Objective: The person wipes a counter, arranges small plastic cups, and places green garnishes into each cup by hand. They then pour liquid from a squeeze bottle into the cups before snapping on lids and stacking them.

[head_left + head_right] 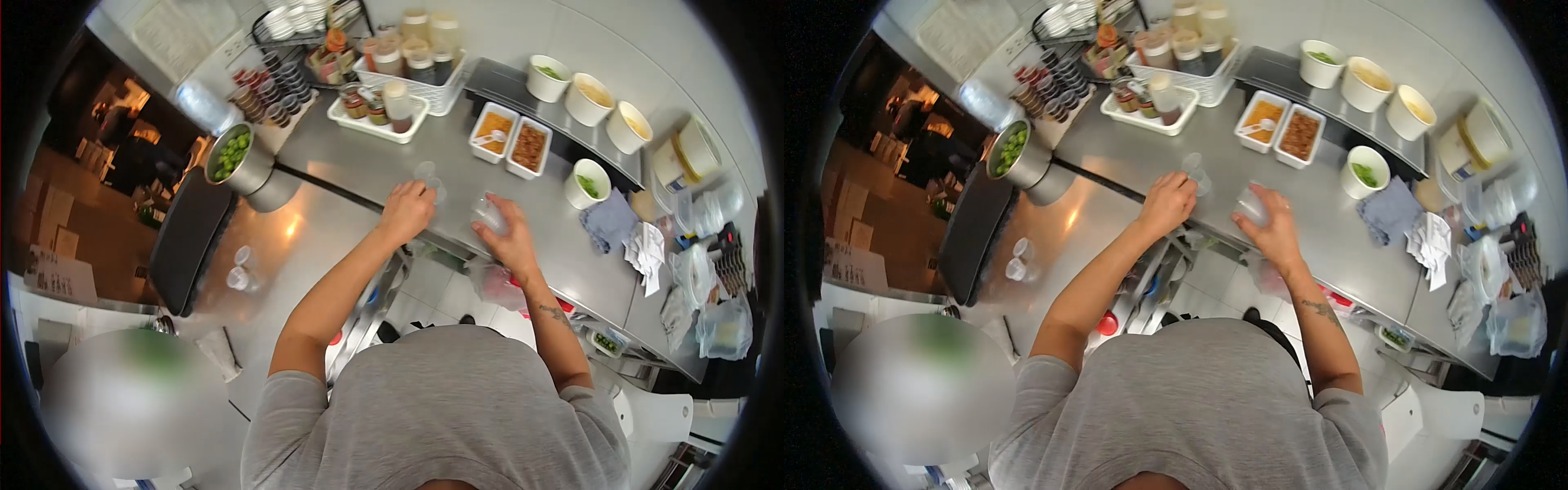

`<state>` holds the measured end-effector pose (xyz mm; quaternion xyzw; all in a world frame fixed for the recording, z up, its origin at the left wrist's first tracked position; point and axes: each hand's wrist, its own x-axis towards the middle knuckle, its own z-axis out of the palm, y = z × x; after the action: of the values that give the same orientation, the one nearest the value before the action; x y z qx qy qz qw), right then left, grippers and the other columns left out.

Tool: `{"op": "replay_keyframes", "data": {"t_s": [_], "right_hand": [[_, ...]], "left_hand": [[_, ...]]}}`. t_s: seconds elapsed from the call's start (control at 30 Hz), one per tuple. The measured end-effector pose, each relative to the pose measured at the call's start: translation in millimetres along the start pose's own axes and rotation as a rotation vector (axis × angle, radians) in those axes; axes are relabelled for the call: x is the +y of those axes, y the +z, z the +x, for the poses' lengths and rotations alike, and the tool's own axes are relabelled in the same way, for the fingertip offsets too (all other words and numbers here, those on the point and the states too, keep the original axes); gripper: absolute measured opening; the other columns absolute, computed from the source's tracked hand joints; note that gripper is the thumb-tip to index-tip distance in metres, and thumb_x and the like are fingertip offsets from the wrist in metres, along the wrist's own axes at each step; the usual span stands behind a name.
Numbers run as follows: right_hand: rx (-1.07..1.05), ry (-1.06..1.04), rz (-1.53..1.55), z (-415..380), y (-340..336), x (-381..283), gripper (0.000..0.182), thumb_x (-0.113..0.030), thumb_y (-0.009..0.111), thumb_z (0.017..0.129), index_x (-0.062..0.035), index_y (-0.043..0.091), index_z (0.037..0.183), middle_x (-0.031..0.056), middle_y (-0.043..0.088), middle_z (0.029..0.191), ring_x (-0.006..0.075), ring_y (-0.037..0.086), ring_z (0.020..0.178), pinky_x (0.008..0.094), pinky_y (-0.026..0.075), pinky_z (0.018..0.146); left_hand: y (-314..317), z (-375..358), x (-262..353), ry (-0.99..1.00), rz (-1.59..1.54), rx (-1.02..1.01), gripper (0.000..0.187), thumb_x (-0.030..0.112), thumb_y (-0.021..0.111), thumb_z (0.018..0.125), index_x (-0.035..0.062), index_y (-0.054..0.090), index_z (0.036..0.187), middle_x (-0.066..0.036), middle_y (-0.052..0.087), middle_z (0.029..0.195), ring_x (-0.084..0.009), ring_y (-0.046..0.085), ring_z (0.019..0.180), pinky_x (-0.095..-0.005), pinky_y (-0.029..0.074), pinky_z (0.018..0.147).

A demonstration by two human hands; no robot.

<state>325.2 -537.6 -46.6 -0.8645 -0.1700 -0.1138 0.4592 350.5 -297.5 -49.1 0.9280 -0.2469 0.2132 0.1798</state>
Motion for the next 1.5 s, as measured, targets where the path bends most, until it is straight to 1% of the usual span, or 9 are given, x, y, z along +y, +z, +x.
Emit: {"op": "replay_keyframes", "data": {"t_s": [0.1, 0.2, 0.3, 0.5, 0.8, 1.1, 1.2, 1.3, 1.5], "right_hand": [[-0.007, -0.048, -0.042, 2, -19, 12, 0.058, -0.024, 0.077, 0.075, -0.0025, 0.057, 0.125, 0.0176, 0.058, 0.121, 0.0352, 0.052, 0.11, 0.0421, 0.043, 0.096], [-0.042, -0.039, -0.028, 5, -32, 22, 0.059, -0.022, 0.077, 0.074, -0.0031, 0.056, 0.126, 0.0171, 0.058, 0.122, 0.0356, 0.052, 0.11, 0.0423, 0.044, 0.096], [-0.052, -0.055, -0.008, 6, -39, 29, 0.061, -0.02, 0.077, 0.072, -0.0033, 0.056, 0.126, 0.0166, 0.058, 0.122, 0.0361, 0.052, 0.11, 0.0418, 0.044, 0.096], [-0.064, -0.046, -0.029, 8, -45, 35, 0.062, -0.016, 0.076, 0.07, -0.0043, 0.055, 0.128, 0.0155, 0.058, 0.122, 0.0365, 0.053, 0.108, 0.0416, 0.044, 0.096], [-0.032, -0.033, -0.006, -4, -54, 38, 0.062, -0.016, 0.077, 0.07, -0.0047, 0.056, 0.128, 0.0155, 0.059, 0.12, 0.0358, 0.053, 0.11, 0.0413, 0.042, 0.098], [0.158, 0.166, 0.032, -36, -93, 53, 0.06, -0.016, 0.079, 0.075, -0.0034, 0.056, 0.129, 0.0171, 0.057, 0.12, 0.031, 0.055, 0.113, 0.0384, 0.043, 0.098], [0.166, 0.148, 0.014, -41, -94, 53, 0.06, -0.016, 0.08, 0.072, -0.0038, 0.057, 0.125, 0.0172, 0.058, 0.118, 0.0338, 0.054, 0.112, 0.0406, 0.043, 0.097], [0.184, 0.079, -0.031, -45, -88, 58, 0.06, -0.015, 0.079, 0.071, -0.0038, 0.057, 0.126, 0.0175, 0.058, 0.118, 0.0342, 0.053, 0.112, 0.0403, 0.043, 0.097], [0.183, 0.121, -0.072, -54, -98, 54, 0.061, -0.013, 0.078, 0.07, -0.0042, 0.057, 0.127, 0.0164, 0.058, 0.119, 0.0349, 0.052, 0.113, 0.0405, 0.042, 0.098]], "left_hand": [[27, 22, 13, -0.014, 0.04, 0.003, 0.013, 0.007, 0.062, 0.082, 0.0029, 0.064, 0.095, -0.011, 0.059, 0.093, -0.0307, 0.059, 0.087, -0.0404, 0.048, 0.077], [16, 37, 56, -0.183, -0.317, -0.026, 0.017, 0.008, 0.062, 0.084, 0.0007, 0.064, 0.1, -0.012, 0.059, 0.093, -0.0314, 0.061, 0.082, -0.0392, 0.05, 0.072], [14, 43, 88, -0.136, -0.53, -0.123, 0.016, 0.01, 0.063, 0.085, -0.0008, 0.063, 0.097, -0.013, 0.06, 0.091, -0.0306, 0.061, 0.076, -0.0373, 0.05, 0.067], [30, 50, 100, -0.149, -0.532, -0.175, 0.012, 0.006, 0.063, 0.081, -0.001, 0.063, 0.091, -0.014, 0.059, 0.084, -0.0298, 0.06, 0.074, -0.0368, 0.048, 0.064], [33, 52, 117, -0.034, -0.521, -0.028, 0.009, 0.001, 0.062, 0.074, 0.001, 0.056, 0.081, -0.013, 0.053, 0.077, -0.0317, 0.055, 0.066, -0.0399, 0.046, 0.06], [58, 57, 115, 0.119, -0.168, -0.121, 0.013, 0.005, 0.062, 0.078, 0.002, 0.058, 0.09, -0.012, 0.055, 0.091, -0.0317, 0.059, 0.083, -0.0426, 0.05, 0.07], [55, 67, 140, 0.075, -0.315, -0.008, 0.013, 0.006, 0.061, 0.08, 0.001, 0.059, 0.092, -0.013, 0.056, 0.092, -0.032, 0.059, 0.079, -0.0413, 0.05, 0.072], [60, 73, 154, 0.016, -0.705, -0.307, 0.011, 0.008, 0.06, 0.081, 0.0001, 0.061, 0.09, -0.015, 0.056, 0.089, -0.0345, 0.058, 0.082, -0.0439, 0.049, 0.07], [71, 80, 162, 0.116, -0.74, -0.29, 0.01, 0.005, 0.061, 0.08, -0.0015, 0.06, 0.087, -0.015, 0.055, 0.079, -0.034, 0.057, 0.07, -0.0422, 0.045, 0.062]]}}
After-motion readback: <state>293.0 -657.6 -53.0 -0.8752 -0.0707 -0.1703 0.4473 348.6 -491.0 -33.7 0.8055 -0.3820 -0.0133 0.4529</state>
